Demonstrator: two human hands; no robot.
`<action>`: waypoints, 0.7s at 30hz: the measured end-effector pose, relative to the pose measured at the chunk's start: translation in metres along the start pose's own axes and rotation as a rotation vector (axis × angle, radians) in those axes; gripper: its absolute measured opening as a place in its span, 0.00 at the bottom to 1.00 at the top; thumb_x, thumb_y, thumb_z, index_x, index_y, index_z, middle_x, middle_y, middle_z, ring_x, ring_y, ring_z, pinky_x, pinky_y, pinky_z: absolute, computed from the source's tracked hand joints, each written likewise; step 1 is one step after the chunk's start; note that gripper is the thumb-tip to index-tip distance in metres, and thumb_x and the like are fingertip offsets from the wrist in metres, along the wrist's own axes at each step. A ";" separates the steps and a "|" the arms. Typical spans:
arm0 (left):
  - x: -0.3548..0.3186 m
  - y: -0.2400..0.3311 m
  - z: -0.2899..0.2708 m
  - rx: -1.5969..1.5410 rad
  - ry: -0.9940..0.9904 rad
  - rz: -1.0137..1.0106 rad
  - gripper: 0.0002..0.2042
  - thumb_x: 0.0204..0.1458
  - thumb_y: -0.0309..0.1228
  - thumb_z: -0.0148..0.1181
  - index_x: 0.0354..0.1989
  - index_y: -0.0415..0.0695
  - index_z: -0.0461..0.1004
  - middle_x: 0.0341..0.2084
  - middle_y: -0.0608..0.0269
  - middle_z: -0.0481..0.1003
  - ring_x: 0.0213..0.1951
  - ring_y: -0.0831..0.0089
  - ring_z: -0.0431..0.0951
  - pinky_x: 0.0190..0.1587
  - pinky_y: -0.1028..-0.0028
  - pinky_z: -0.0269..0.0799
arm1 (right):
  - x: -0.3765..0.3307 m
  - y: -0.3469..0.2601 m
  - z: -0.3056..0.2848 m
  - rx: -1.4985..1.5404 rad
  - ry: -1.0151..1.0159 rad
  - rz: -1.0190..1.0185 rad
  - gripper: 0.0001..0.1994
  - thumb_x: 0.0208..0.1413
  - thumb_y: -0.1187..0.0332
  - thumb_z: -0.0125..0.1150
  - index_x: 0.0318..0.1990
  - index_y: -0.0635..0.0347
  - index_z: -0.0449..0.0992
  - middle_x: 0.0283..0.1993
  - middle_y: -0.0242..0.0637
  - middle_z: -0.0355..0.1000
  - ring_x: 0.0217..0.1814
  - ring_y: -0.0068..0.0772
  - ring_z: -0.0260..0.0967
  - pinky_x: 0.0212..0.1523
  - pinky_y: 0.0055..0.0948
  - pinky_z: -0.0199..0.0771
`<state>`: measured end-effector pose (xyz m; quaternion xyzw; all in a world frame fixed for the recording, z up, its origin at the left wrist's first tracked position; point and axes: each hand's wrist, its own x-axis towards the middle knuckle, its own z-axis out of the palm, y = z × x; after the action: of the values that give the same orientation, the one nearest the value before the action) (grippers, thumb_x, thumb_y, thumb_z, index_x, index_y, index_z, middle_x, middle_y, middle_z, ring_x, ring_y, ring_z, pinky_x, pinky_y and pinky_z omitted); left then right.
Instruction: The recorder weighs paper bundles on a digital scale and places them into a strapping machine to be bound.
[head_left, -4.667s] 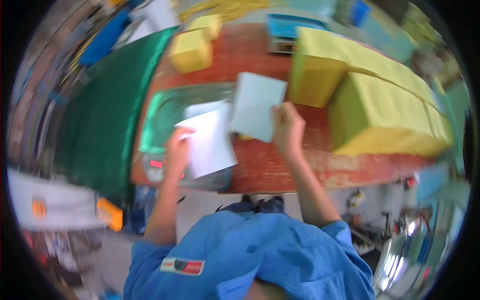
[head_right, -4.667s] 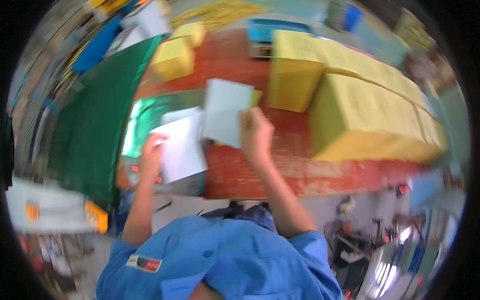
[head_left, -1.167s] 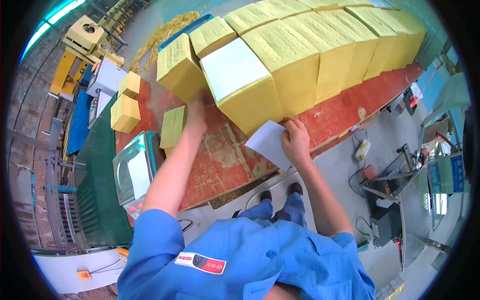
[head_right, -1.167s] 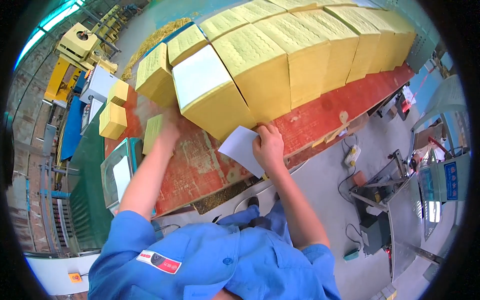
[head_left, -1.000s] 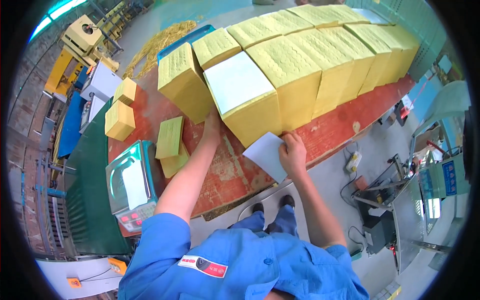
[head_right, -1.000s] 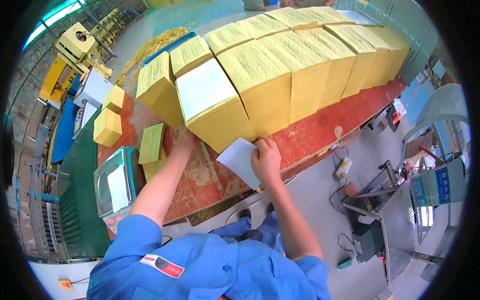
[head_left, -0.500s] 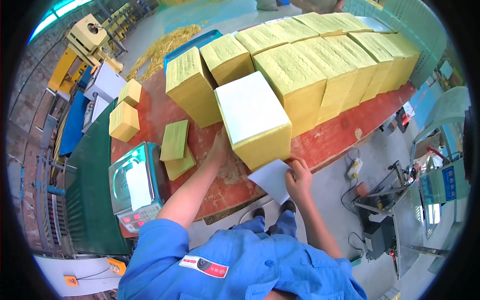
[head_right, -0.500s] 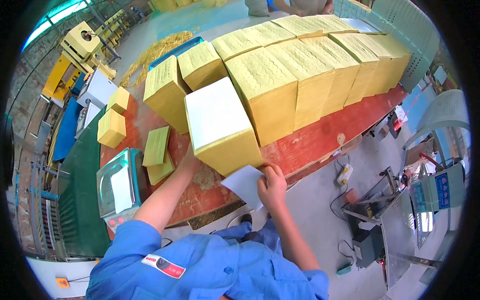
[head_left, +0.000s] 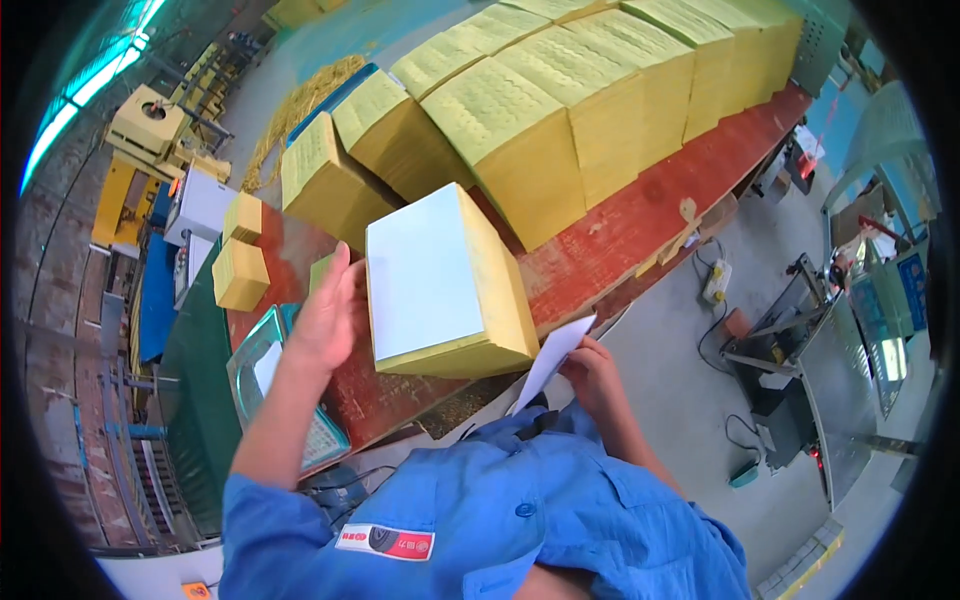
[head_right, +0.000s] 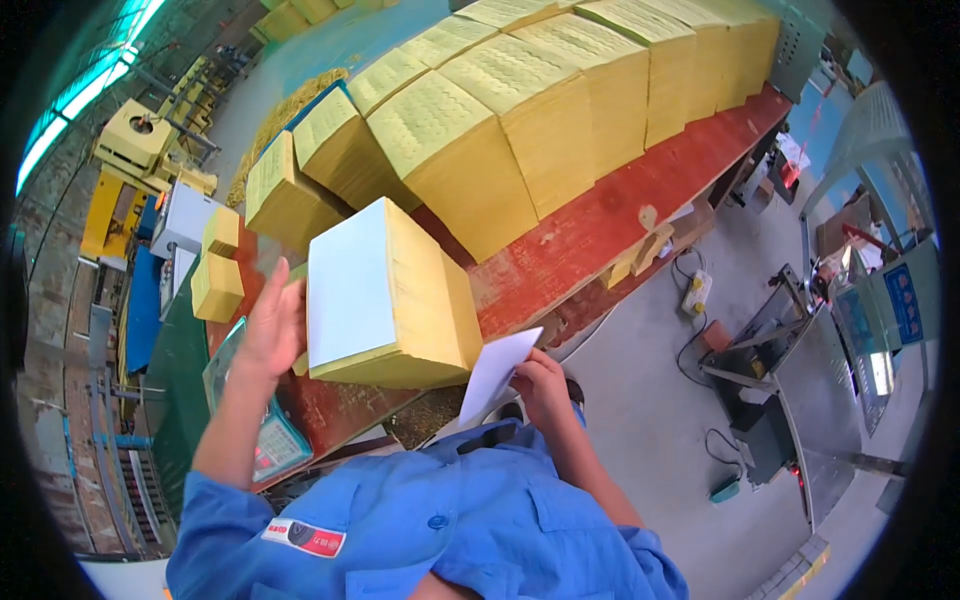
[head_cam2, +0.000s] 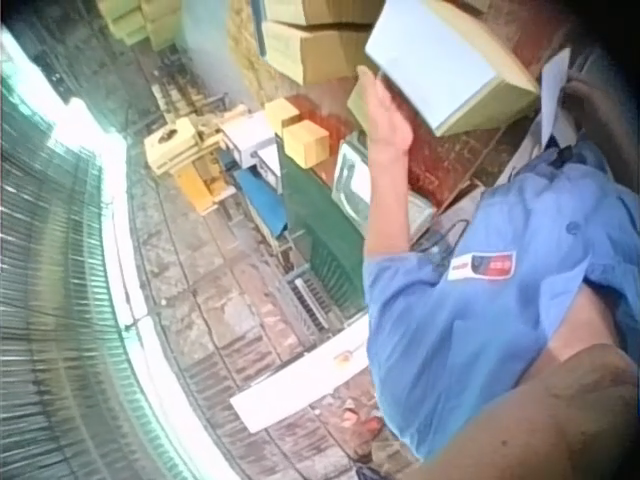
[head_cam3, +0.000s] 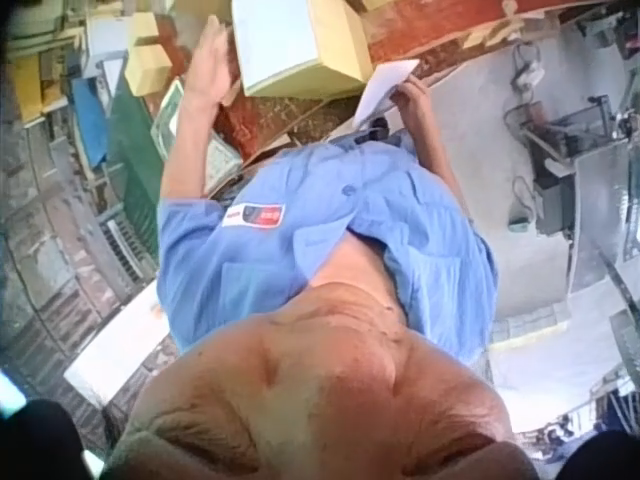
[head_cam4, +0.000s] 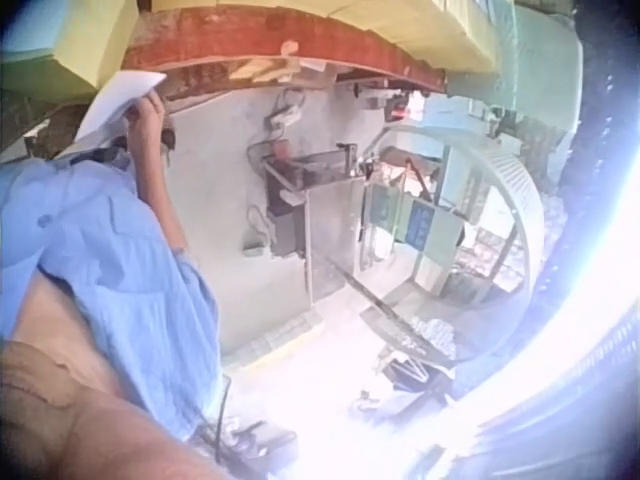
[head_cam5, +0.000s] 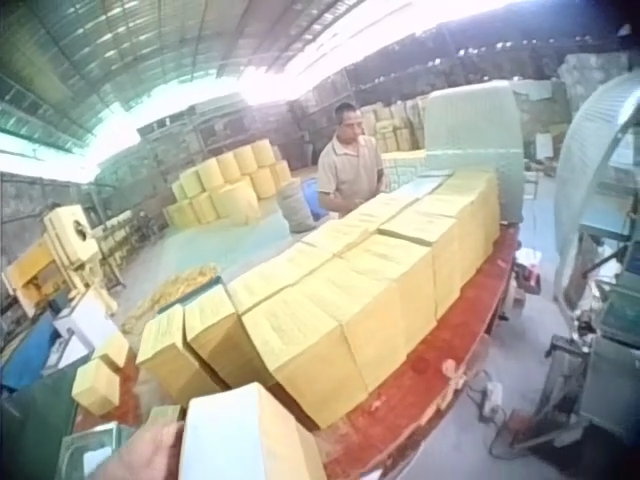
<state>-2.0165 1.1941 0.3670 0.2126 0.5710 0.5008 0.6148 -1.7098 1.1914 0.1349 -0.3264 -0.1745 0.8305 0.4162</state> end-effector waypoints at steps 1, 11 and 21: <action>-0.010 0.013 0.018 0.113 -0.048 0.025 0.31 0.58 0.53 0.54 0.60 0.40 0.65 0.54 0.58 0.71 0.54 0.68 0.71 0.58 0.65 0.65 | 0.003 0.001 0.003 0.087 -0.044 0.048 0.16 0.51 0.75 0.50 0.48 0.66 0.74 0.44 0.39 0.76 0.45 0.35 0.73 0.52 0.35 0.71; -0.004 -0.002 0.026 0.268 -0.106 -0.142 0.24 0.57 0.38 0.60 0.59 0.39 0.65 0.52 0.58 0.73 0.53 0.69 0.73 0.58 0.66 0.69 | -0.019 0.005 0.036 0.077 0.070 0.094 0.15 0.53 0.76 0.47 0.48 0.64 0.71 0.45 0.40 0.75 0.45 0.34 0.74 0.48 0.35 0.74; -0.037 -0.057 0.056 0.068 -0.292 -0.193 0.27 0.59 0.42 0.54 0.62 0.38 0.61 0.56 0.53 0.70 0.56 0.59 0.72 0.61 0.61 0.67 | -0.151 -0.027 -0.021 0.203 -0.002 -0.069 0.19 0.48 0.69 0.53 0.49 0.63 0.73 0.47 0.37 0.73 0.51 0.32 0.69 0.56 0.33 0.66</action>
<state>-1.9386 1.1564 0.3518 0.2478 0.5099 0.3838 0.7289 -1.6136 1.0864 0.1944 -0.2756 -0.1010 0.8294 0.4753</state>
